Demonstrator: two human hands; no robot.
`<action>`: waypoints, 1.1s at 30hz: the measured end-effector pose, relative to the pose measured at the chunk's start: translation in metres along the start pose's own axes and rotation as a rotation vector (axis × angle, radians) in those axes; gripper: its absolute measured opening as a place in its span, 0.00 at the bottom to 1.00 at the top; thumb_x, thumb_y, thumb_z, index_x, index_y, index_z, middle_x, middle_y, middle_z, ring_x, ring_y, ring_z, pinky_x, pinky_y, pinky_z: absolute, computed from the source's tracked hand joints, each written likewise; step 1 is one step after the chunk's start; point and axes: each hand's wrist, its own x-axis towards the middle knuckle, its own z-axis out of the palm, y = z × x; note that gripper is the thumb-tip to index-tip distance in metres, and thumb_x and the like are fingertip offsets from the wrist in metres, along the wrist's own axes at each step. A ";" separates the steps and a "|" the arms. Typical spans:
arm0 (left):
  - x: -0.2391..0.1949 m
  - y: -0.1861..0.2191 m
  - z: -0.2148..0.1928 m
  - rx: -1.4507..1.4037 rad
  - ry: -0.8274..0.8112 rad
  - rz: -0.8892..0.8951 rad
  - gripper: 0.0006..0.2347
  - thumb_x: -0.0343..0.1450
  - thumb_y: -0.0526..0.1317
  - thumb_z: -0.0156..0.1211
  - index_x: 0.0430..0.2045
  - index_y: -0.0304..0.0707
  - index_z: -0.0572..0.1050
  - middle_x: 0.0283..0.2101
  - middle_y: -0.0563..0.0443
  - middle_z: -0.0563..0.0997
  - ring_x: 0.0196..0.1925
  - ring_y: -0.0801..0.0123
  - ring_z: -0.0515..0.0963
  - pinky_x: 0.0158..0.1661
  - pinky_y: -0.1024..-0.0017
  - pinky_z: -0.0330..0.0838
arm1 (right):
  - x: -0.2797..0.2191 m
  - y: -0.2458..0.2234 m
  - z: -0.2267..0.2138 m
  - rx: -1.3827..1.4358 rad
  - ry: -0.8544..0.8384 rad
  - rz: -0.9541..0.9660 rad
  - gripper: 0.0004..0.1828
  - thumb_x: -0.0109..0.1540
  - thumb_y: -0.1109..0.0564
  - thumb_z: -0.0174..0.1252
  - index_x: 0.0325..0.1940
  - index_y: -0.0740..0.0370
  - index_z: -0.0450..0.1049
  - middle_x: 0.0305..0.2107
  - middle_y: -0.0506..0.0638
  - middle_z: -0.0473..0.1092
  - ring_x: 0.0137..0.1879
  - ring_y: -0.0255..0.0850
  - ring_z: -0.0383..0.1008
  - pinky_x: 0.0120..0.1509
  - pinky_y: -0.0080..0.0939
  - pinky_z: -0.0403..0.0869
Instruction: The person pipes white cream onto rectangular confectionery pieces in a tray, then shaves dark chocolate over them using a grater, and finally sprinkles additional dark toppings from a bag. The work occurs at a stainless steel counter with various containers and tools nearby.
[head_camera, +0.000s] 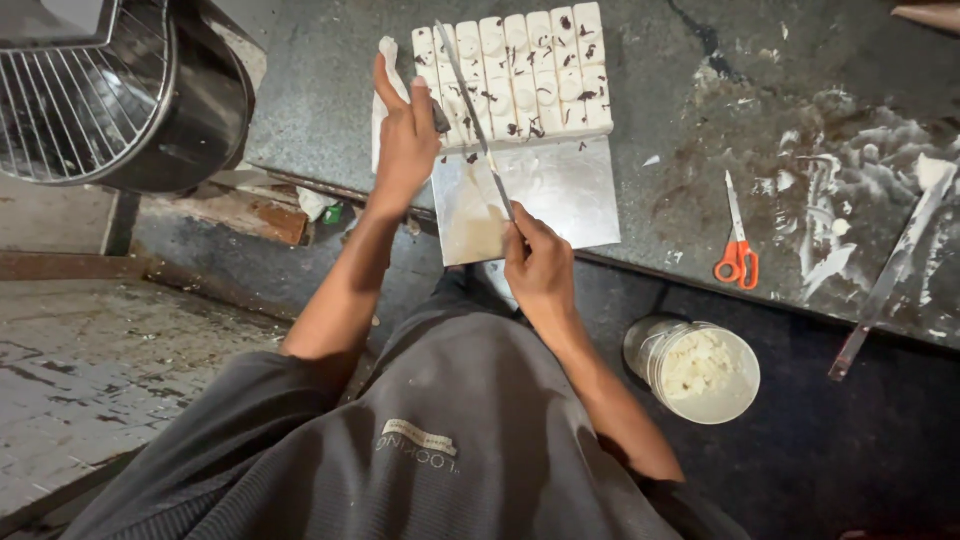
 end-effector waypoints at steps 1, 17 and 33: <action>-0.001 -0.002 -0.001 0.040 0.019 0.014 0.32 0.83 0.50 0.38 0.71 0.23 0.32 0.22 0.40 0.81 0.24 0.53 0.84 0.29 0.62 0.73 | 0.000 0.001 0.000 -0.005 -0.013 0.005 0.17 0.65 0.60 0.57 0.57 0.68 0.75 0.34 0.68 0.74 0.32 0.57 0.78 0.37 0.51 0.74; -0.007 -0.017 -0.014 0.006 0.076 0.052 0.31 0.85 0.48 0.39 0.72 0.22 0.33 0.26 0.36 0.83 0.30 0.44 0.86 0.35 0.56 0.76 | -0.003 -0.001 0.015 -0.055 -0.072 -0.023 0.16 0.65 0.59 0.56 0.56 0.66 0.76 0.35 0.66 0.75 0.41 0.61 0.78 0.43 0.53 0.74; 0.003 -0.028 -0.025 0.062 0.127 0.029 0.33 0.84 0.49 0.39 0.71 0.18 0.33 0.20 0.39 0.78 0.23 0.48 0.81 0.30 0.56 0.72 | 0.001 -0.020 0.011 0.000 -0.038 -0.116 0.16 0.67 0.60 0.56 0.58 0.68 0.75 0.38 0.67 0.76 0.38 0.54 0.81 0.41 0.44 0.75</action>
